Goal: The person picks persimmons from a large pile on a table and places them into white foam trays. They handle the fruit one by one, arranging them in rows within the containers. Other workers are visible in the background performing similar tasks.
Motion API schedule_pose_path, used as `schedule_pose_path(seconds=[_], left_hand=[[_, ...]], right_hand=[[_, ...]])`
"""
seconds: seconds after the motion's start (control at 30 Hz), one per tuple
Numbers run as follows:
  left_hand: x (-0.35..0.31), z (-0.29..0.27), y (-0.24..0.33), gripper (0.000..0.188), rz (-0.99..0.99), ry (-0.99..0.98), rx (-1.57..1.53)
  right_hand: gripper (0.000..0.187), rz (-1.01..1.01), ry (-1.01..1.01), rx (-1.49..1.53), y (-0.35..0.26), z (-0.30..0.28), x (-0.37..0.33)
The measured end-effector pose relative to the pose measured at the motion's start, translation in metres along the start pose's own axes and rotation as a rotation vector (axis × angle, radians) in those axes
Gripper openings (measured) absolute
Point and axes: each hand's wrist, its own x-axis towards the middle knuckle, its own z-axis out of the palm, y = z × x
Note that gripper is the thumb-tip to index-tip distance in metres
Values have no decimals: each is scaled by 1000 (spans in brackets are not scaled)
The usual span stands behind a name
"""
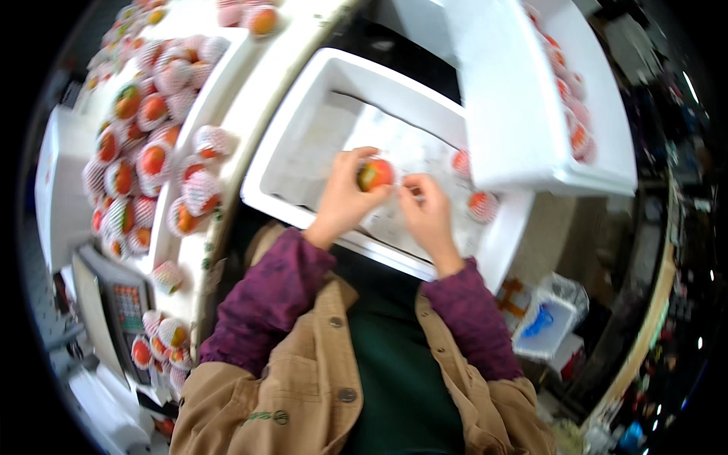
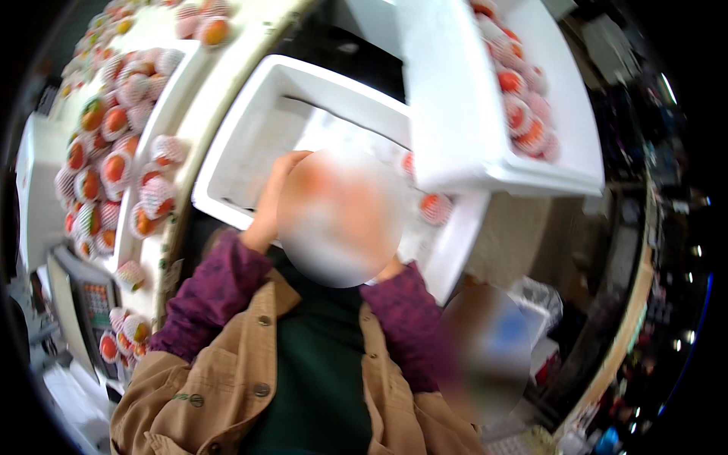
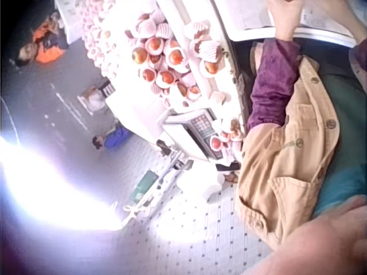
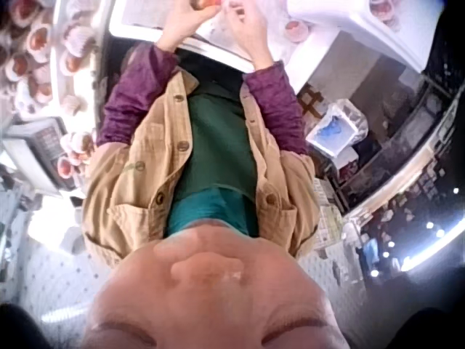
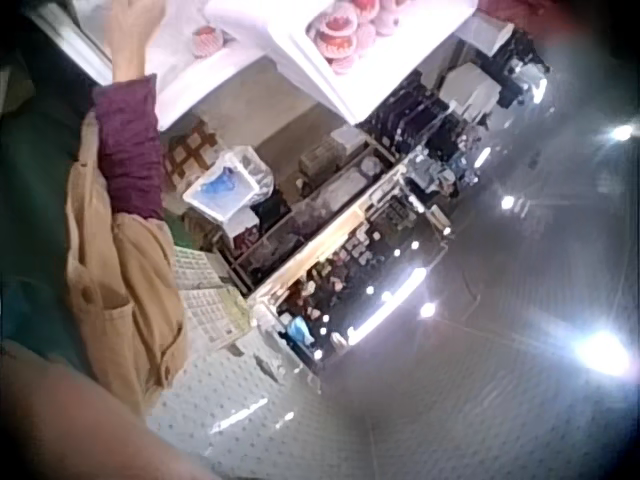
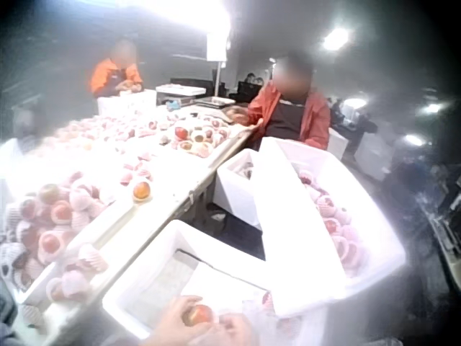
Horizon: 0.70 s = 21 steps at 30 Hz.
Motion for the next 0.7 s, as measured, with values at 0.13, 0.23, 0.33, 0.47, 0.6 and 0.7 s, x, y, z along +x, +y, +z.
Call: schedule_pose_path(seconds=[0.13, 0.23, 0.33, 0.47, 0.6, 0.7], left_hand=[[8, -33, 36, 45, 259, 86, 238], [33, -81, 43, 46, 378, 264, 555], [55, -130, 36, 44, 435, 505, 1007], [59, -165, 13, 42, 18, 354, 1455], [51, -139, 24, 45, 359, 441, 1357], [30, -73, 30, 38, 451, 154, 670]], right_hand=[[52, 46, -79, -715, 13, -27, 23], [60, 232, -209, -875, 19, -39, 37], [58, 224, -163, -868, 31, -33, 36], [51, 273, -99, -767, 56, -32, 39], [36, 215, 43, -788, 50, -37, 35], [45, 196, -21, -583, 49, -28, 31]])
